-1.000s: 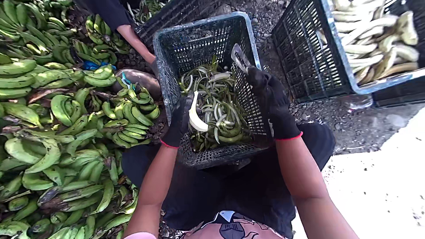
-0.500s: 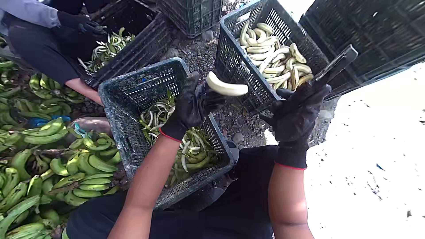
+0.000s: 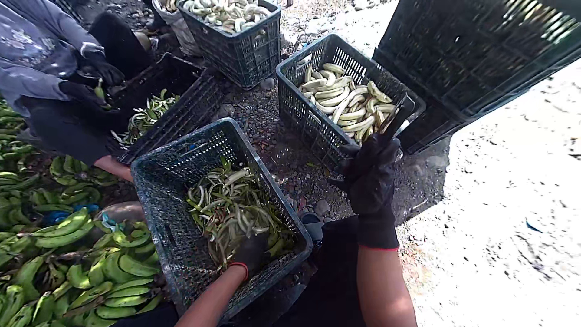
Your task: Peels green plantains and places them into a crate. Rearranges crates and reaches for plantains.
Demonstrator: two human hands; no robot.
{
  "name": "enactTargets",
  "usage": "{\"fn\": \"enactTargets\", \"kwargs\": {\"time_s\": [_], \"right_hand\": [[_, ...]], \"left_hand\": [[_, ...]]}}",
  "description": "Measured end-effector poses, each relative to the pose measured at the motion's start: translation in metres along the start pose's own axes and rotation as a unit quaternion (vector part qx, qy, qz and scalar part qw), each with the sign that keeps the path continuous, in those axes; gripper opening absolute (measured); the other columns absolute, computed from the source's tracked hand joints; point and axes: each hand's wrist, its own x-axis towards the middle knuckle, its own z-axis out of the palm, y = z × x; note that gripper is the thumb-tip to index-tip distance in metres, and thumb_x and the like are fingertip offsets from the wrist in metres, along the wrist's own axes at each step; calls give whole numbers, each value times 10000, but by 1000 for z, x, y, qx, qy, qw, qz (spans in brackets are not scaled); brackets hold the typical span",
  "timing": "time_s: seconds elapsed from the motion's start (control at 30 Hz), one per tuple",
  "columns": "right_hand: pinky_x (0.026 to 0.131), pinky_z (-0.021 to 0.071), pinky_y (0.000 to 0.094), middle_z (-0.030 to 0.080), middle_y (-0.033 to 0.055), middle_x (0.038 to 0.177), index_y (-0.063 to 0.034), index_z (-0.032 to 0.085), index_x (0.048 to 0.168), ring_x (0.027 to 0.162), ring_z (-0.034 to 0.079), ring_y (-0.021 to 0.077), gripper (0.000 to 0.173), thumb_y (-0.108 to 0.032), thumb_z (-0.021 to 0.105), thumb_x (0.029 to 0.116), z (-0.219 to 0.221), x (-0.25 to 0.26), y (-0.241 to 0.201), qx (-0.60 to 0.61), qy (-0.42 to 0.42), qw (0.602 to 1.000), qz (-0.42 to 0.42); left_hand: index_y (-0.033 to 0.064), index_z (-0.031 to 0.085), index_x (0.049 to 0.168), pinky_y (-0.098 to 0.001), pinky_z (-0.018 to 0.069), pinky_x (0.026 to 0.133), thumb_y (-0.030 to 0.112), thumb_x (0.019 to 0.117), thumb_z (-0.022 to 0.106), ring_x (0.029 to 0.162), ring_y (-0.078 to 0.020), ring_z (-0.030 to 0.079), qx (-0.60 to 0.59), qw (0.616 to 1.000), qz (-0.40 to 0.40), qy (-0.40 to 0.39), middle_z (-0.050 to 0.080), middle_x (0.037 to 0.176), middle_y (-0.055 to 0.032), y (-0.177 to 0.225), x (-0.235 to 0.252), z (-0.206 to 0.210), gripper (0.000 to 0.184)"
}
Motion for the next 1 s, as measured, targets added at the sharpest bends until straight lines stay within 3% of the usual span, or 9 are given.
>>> {"fn": "enactTargets", "kwargs": {"time_s": [0.13, 0.3, 0.43, 0.53, 0.67, 0.8, 0.87, 0.93, 1.0], "right_hand": [[567, 568, 358, 692, -31, 928, -300, 584, 1328, 680, 644, 120, 595, -664, 202, 1053, 6, -2, 3, -25, -15, 999, 19], [565, 574, 339, 715, -34, 1025, -294, 553, 1345, 692, 661, 111, 556, -629, 204, 1070, 8, -6, 4, -19, -24, 999, 18], [524, 561, 318, 708, -29, 922, -279, 585, 1327, 646, 657, 106, 573, -617, 195, 1076, 9, -12, 0, -28, -14, 999, 25], [592, 601, 334, 699, -59, 1108, -263, 395, 1401, 725, 688, 107, 462, -559, 208, 1099, 17, -11, -6, -45, -27, 999, 2], [542, 601, 347, 674, -13, 941, -160, 346, 1334, 628, 653, 125, 374, -453, 263, 1116, 35, 4, -9, -39, -1, 999, -38], [587, 615, 393, 660, 2, 1016, -173, 228, 1492, 693, 666, 146, 482, -469, 283, 1116, 41, 4, -7, -35, -13, 999, -30], [585, 615, 386, 673, -3, 1006, -170, 261, 1471, 685, 668, 146, 465, -474, 273, 1118, 44, 7, -4, -32, -13, 999, -32], [593, 619, 401, 682, -1, 997, -182, 298, 1442, 691, 677, 159, 428, -462, 248, 1122, 46, 9, -1, -13, -27, 999, -35], [573, 614, 382, 702, -17, 991, -203, 340, 1398, 680, 681, 149, 416, -477, 197, 1120, 50, 10, 1, 6, -44, 999, -26]], "left_hand": [[94, 477, 1499, -701, 408, 1045, 561, 937, 608, 1413, -492, 389, -15, 998, -57, 4, 449, 1516, -255, 6, -14, -3, 743], [184, 358, 1586, -668, 235, 1171, 644, 916, 580, 1443, -431, 378, -17, 998, -54, -36, 469, 1525, -213, -6, -21, -9, 842], [146, 429, 1537, -671, 347, 1116, 552, 942, 618, 1382, -442, 457, -49, 995, -66, -58, 526, 1461, -229, -27, -20, -6, 744], [85, 510, 1454, -673, 375, 1083, 418, 966, 643, 1338, -440, 500, -68, 993, -72, -68, 563, 1406, -240, -30, -30, -10, 606], [150, 585, 1393, -639, 393, 1077, 308, 957, 679, 1286, -397, 546, -187, 980, -69, 19, 613, 1345, -195, -38, -32, -18, 473], [75, 618, 1323, -592, 486, 981, 245, 939, 745, 1099, -374, 644, -349, 925, -55, 137, 670, 1190, -217, -54, -31, -21, 439], [86, 637, 1281, -575, 517, 935, 287, 926, 765, 1028, -342, 672, -366, 910, -55, 187, 690, 1139, -186, -62, -32, -31, 428], [91, 633, 1285, -588, 517, 937, 295, 925, 765, 1048, -341, 666, -372, 902, -64, 208, 686, 1161, -177, -68, -31, -34, 434], [104, 630, 1310, -588, 479, 1016, 329, 925, 759, 1168, -343, 626, -309, 926, -84, 201, 663, 1244, -171, -71, -31, -34, 464]]}}
